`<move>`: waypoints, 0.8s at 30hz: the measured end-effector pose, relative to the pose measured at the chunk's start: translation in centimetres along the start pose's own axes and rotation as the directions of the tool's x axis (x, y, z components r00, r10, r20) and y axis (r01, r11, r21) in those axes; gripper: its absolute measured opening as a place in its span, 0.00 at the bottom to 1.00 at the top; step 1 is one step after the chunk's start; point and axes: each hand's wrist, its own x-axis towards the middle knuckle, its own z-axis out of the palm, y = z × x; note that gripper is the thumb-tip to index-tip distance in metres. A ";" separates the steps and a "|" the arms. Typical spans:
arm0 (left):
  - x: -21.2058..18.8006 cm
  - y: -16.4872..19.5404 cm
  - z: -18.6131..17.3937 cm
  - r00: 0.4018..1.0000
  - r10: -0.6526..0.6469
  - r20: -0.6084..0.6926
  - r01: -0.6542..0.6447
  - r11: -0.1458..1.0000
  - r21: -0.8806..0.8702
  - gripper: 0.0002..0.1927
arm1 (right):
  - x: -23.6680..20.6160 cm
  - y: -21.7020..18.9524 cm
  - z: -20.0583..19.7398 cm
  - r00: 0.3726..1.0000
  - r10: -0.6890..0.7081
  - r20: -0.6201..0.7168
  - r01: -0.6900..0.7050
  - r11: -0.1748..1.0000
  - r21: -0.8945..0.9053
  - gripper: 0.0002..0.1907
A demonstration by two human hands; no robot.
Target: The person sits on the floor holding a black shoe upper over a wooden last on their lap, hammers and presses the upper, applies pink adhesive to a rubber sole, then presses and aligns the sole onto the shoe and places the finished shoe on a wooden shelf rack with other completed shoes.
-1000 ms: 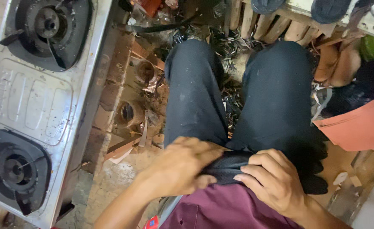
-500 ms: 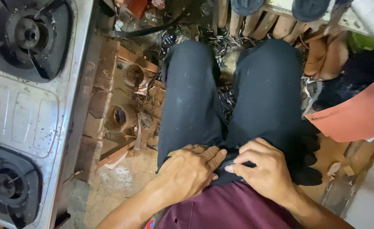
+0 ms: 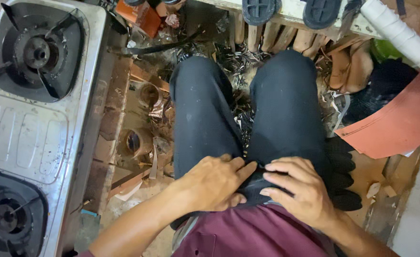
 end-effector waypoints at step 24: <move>0.6 -0.2 2.3 0.953 0.103 -0.285 -0.133 0.987 -0.090 0.33 | -2.0 2.1 0.5 0.983 0.183 0.006 -0.179 0.954 0.242 0.21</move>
